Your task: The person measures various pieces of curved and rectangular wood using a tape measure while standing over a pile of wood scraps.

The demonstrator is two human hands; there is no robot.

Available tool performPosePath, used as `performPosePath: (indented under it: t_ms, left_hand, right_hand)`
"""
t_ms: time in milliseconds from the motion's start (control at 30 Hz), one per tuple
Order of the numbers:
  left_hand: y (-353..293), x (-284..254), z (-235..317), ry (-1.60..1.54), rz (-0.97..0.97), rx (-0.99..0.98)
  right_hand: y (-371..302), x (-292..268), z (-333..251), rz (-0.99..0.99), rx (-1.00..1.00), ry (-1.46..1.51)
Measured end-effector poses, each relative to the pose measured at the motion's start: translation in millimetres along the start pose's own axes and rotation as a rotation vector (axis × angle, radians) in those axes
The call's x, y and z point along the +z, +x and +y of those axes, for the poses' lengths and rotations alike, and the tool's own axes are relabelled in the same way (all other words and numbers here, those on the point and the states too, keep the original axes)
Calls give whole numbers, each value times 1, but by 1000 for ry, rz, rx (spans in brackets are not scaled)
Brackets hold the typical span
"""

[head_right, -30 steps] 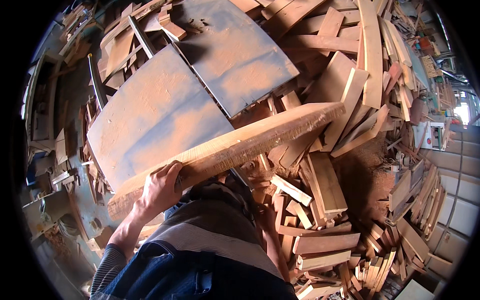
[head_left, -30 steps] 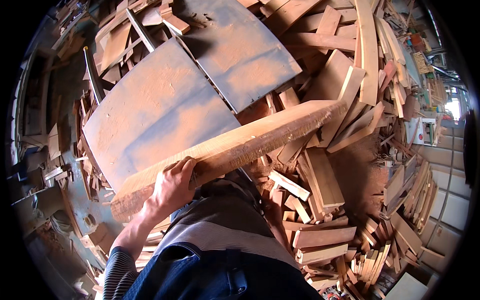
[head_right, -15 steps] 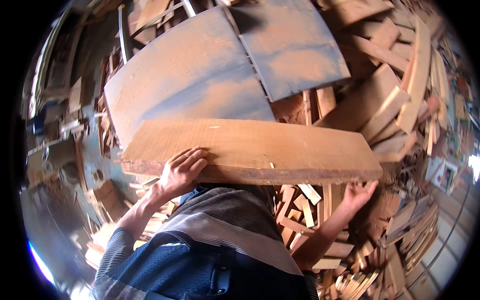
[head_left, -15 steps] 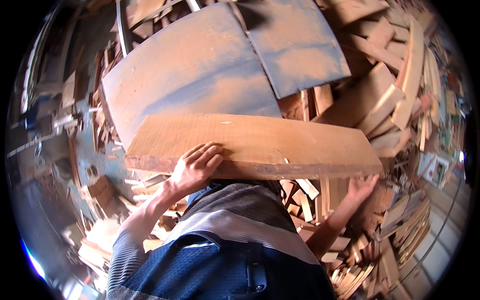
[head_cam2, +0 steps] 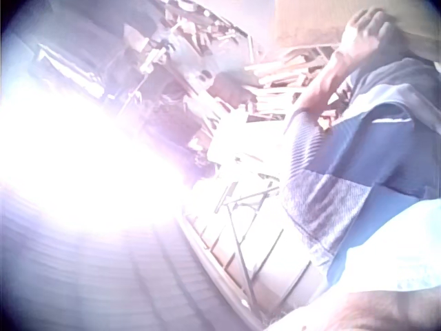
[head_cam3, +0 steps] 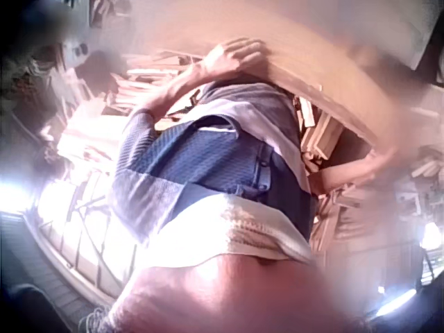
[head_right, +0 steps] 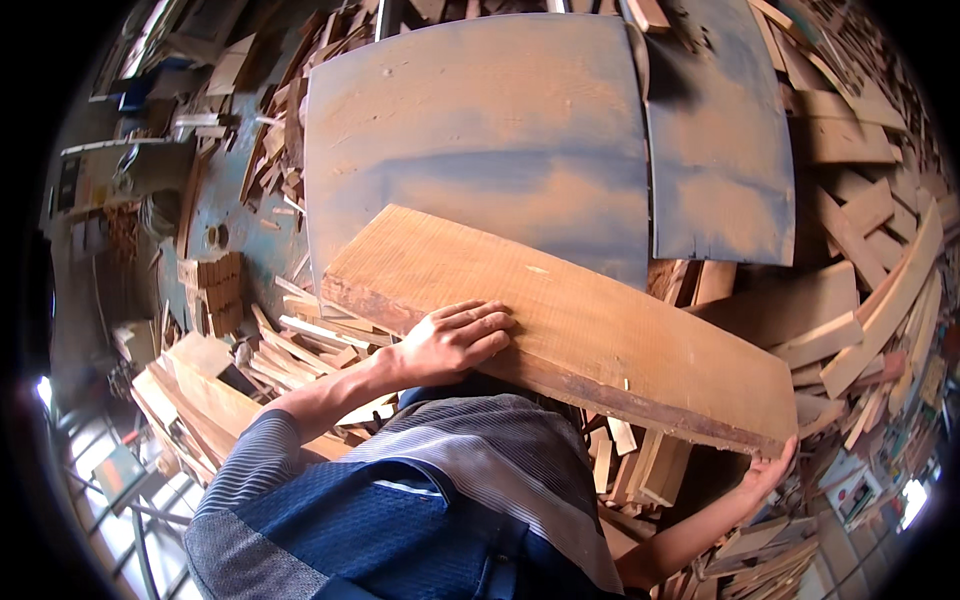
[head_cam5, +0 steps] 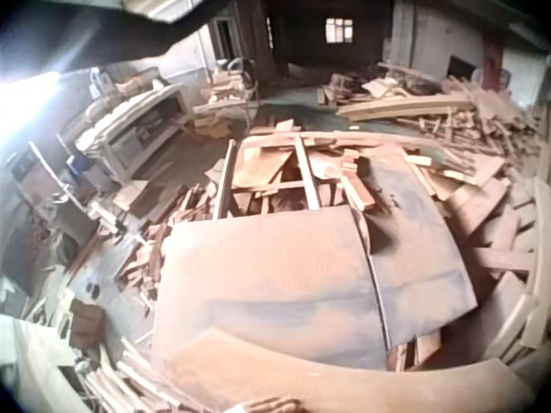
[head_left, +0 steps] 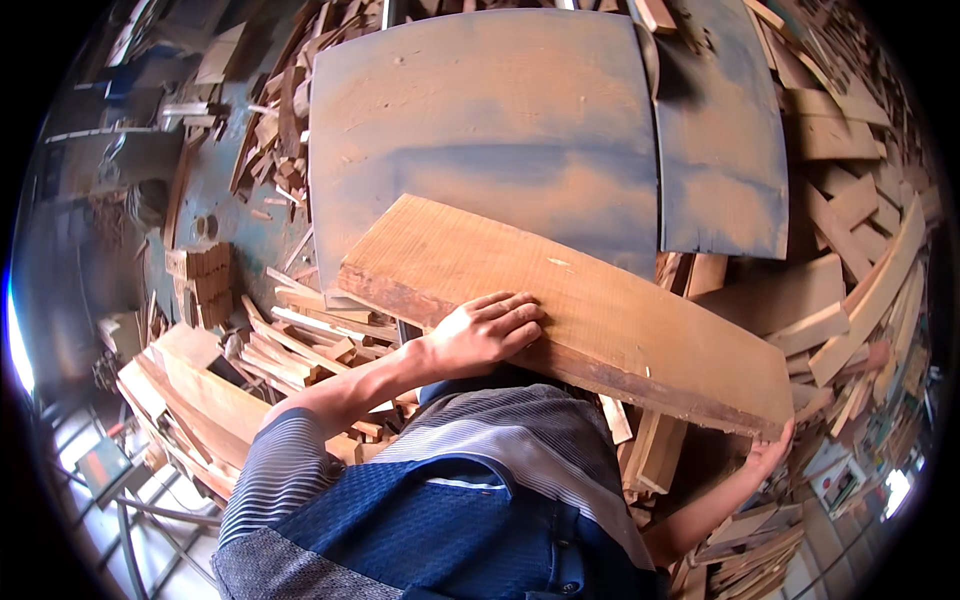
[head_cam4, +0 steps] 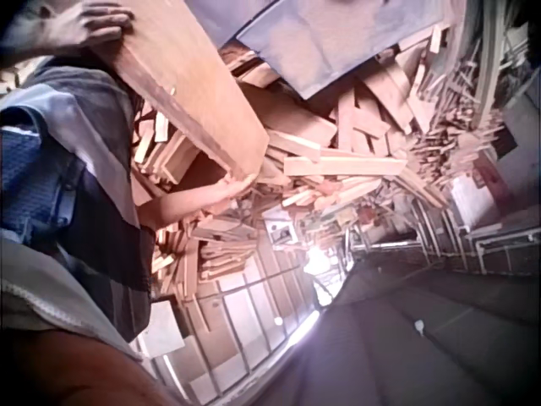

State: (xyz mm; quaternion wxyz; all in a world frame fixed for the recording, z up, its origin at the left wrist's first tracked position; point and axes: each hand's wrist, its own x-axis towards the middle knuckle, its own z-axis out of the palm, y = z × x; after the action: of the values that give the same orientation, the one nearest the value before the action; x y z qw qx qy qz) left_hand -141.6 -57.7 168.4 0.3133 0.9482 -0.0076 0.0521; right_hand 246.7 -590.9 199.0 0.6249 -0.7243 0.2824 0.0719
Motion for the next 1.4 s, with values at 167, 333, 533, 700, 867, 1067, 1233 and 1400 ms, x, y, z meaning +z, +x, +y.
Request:
performPosePath:
  t_ms: [167,333,533,700,867,1067,1233,1400]
  left_hand:
    - [-2,-4,0,-10,8,-24]
    - [9,-15,-6,-26,45,-64]
    - [-11,-45,-9,8,26,-218]
    - [-52,-64,-9,13,37,-375]
    - [-102,-60,-21,132,72,-441]
    - [-109,-51,-17,143,91,-455]
    - [-106,-55,-17,127,67,-448]
    - [-88,-85,-38,57,-26,-493]
  right_hand:
    - [7,1,-9,12,-30,-72]
    - [5,22,-21,-10,-67,-84]
    - [-4,90,-32,-78,-105,-180]
    - [-60,180,-16,-221,-194,-252]
    - [-85,211,24,-294,-149,-223]
    - [-84,204,35,-333,-115,-218]
    - [-89,206,26,-324,-141,-324]
    - [-87,234,8,-274,-281,-557]
